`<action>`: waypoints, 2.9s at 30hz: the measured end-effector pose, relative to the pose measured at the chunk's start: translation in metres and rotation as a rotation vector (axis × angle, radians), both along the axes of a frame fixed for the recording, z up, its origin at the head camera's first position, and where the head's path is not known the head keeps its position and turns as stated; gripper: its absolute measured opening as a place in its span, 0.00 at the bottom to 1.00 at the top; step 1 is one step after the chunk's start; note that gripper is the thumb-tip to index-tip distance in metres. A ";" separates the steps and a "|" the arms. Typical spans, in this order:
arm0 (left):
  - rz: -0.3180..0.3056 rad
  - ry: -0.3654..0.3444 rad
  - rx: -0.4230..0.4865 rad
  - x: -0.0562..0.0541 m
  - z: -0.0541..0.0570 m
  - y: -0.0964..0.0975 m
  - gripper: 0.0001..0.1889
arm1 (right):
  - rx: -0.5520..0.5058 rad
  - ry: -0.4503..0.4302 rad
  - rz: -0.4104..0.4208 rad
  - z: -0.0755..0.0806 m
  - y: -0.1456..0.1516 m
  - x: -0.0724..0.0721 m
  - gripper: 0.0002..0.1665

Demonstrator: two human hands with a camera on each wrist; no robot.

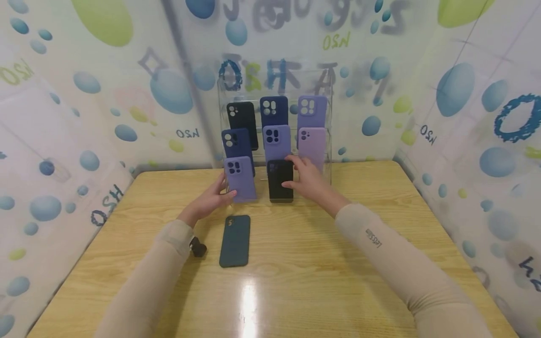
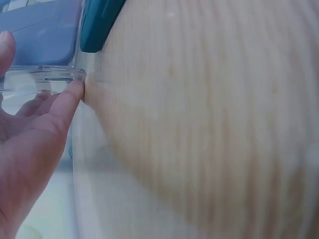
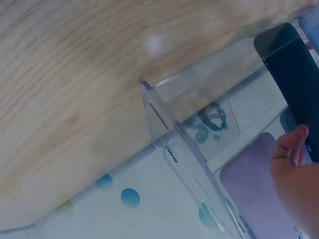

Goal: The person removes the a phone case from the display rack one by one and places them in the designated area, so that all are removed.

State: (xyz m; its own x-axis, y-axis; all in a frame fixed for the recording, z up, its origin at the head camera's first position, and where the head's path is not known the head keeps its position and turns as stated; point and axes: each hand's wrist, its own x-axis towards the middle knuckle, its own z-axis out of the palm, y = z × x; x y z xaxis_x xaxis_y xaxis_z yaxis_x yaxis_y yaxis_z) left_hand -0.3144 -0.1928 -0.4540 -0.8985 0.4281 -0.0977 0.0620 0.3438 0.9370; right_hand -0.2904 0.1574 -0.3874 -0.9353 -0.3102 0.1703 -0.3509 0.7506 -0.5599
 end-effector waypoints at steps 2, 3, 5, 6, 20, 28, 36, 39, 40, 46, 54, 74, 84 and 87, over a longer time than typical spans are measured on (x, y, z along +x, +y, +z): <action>0.001 -0.006 0.003 0.000 0.000 -0.001 0.51 | -0.018 0.009 0.015 -0.003 0.000 0.001 0.46; 0.003 -0.008 0.002 0.000 0.000 -0.001 0.51 | -0.023 0.018 0.025 -0.005 0.001 0.001 0.46; 0.007 -0.013 0.003 0.000 -0.001 -0.001 0.51 | -0.034 0.043 0.048 -0.009 0.001 0.001 0.44; 0.009 -0.015 0.000 0.000 0.000 -0.002 0.51 | -0.041 0.057 0.061 -0.011 0.002 0.002 0.43; 0.016 -0.024 0.022 0.000 -0.005 -0.002 0.50 | -0.113 0.167 0.196 -0.027 0.006 -0.002 0.43; 0.006 -0.028 0.035 -0.001 -0.005 0.000 0.50 | -0.283 0.157 0.195 -0.004 0.009 -0.001 0.43; 0.010 -0.027 0.018 0.000 -0.004 -0.001 0.50 | -0.340 0.051 0.179 0.021 0.013 0.002 0.46; 0.009 -0.031 0.020 -0.001 -0.004 -0.002 0.49 | -0.341 0.021 0.188 0.026 0.012 0.004 0.47; 0.008 -0.033 0.018 -0.001 -0.004 -0.002 0.50 | -0.342 0.011 0.190 0.027 0.012 0.005 0.47; 0.001 -0.034 0.020 0.000 -0.003 -0.001 0.50 | -0.349 -0.062 0.226 0.029 0.008 0.016 0.48; 0.006 -0.030 0.007 0.001 -0.002 -0.001 0.50 | -0.448 -0.239 0.301 0.012 -0.004 0.036 0.49; 0.004 -0.030 0.009 0.001 -0.002 -0.001 0.51 | -0.423 -0.732 0.239 -0.061 -0.024 0.064 0.53; 0.012 -0.042 0.030 -0.001 -0.004 -0.001 0.50 | 0.085 -0.395 0.240 -0.049 -0.039 0.079 0.53; 0.011 -0.046 0.033 -0.001 -0.004 -0.001 0.50 | 0.182 -0.367 0.237 -0.046 -0.042 0.088 0.60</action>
State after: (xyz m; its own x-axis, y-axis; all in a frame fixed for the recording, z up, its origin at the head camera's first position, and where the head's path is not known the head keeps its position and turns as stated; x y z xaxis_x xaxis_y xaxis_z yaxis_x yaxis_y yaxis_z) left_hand -0.3157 -0.1941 -0.4581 -0.8979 0.4220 -0.1250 0.0151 0.3135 0.9495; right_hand -0.2027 0.1157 -0.4338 -0.8235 -0.5163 -0.2352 -0.3279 0.7714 -0.5454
